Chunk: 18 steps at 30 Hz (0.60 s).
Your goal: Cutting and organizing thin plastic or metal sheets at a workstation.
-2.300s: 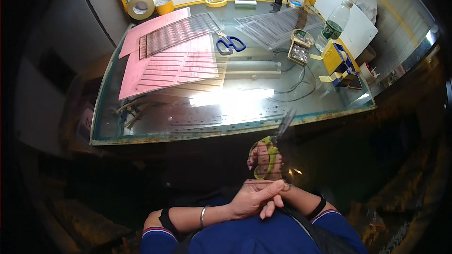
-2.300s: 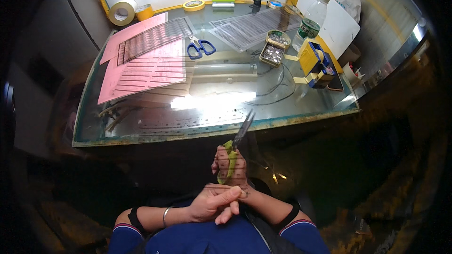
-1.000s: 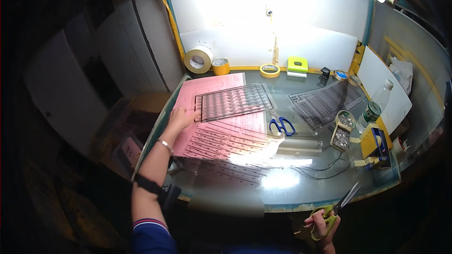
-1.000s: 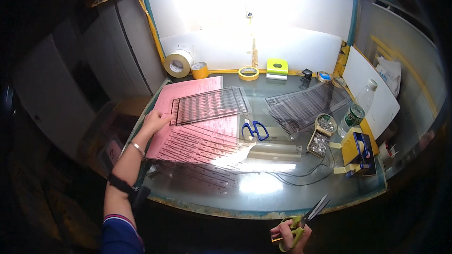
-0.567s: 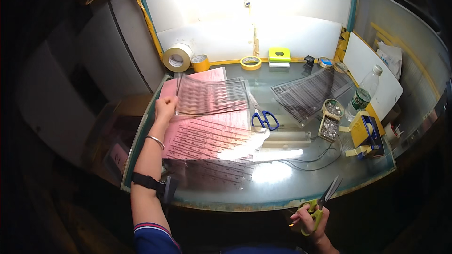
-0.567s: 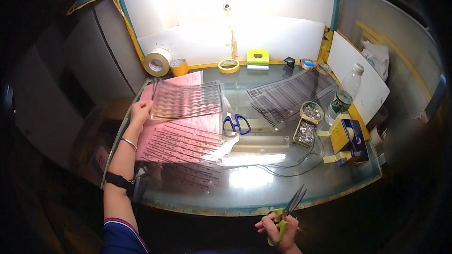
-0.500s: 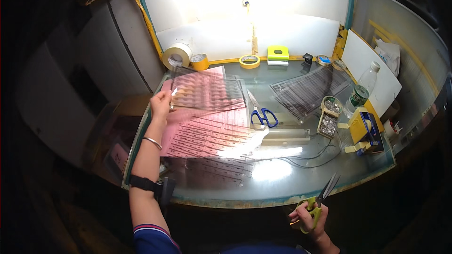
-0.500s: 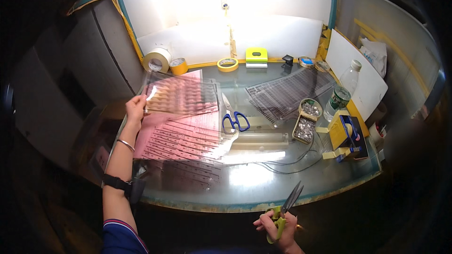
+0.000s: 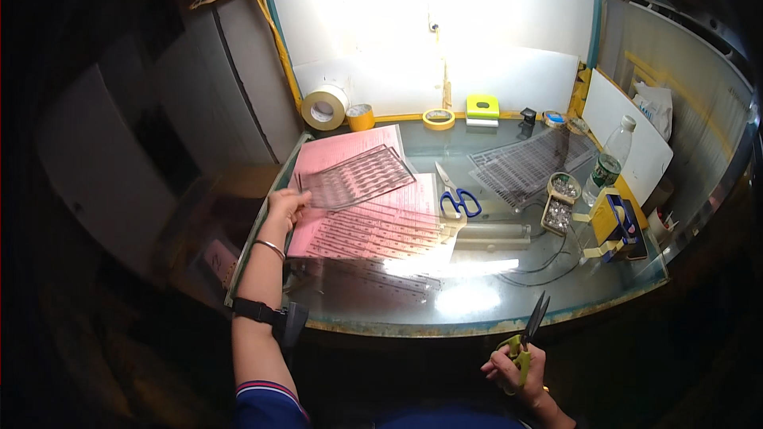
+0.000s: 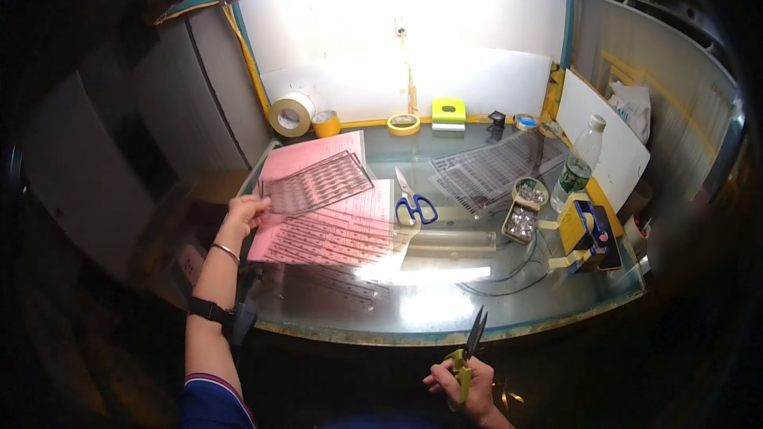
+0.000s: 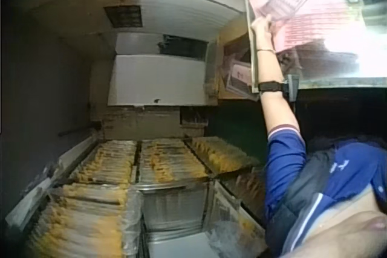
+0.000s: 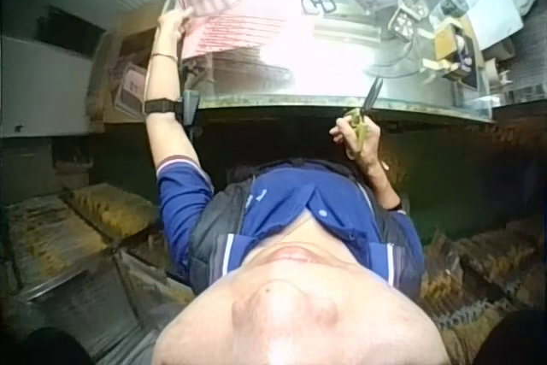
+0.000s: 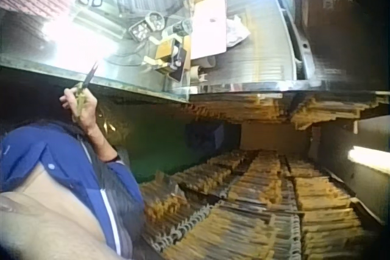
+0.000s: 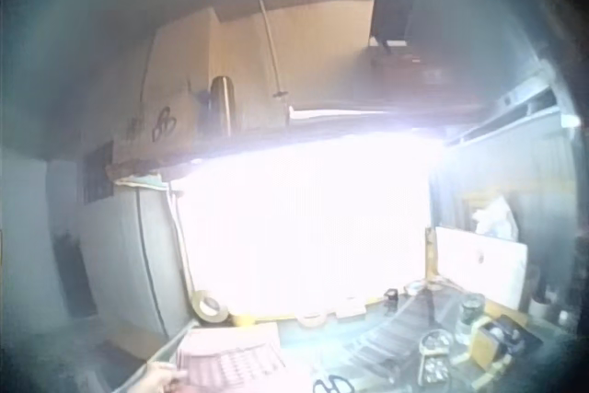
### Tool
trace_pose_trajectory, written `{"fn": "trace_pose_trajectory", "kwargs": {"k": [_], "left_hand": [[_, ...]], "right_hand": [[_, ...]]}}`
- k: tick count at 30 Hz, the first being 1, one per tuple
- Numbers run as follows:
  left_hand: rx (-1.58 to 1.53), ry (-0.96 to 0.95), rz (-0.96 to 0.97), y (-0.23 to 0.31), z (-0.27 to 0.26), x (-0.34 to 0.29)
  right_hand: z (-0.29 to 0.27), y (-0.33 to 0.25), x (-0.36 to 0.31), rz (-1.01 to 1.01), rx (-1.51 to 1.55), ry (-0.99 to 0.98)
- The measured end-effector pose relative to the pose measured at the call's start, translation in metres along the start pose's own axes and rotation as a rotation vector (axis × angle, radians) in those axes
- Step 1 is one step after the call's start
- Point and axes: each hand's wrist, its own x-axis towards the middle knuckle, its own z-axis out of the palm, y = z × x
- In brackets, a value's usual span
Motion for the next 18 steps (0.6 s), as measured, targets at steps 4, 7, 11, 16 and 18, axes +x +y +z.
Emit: {"fn": "trace_pose_trajectory", "kwargs": {"k": [4,7,11,16,18], "left_hand": [[-0.119,0.008,-0.048,-0.012,0.019,0.012],[0.179,0.198,0.052,-0.008,0.022,0.018],[0.507,0.387,0.371,0.0,0.019,0.018],[-0.327,0.219,0.283,0.028,0.013,-0.02],[-0.453,0.185,0.35,0.023,-0.006,-0.046]], "right_hand": [[-0.007,0.005,0.002,-0.024,-0.002,0.127],[-0.01,0.006,0.006,-0.037,-0.005,0.163],[-0.008,0.004,0.009,-0.015,-0.016,0.131],[-0.009,0.011,0.008,0.042,0.019,0.081],[-0.007,0.01,0.007,0.041,0.057,0.081]]}}
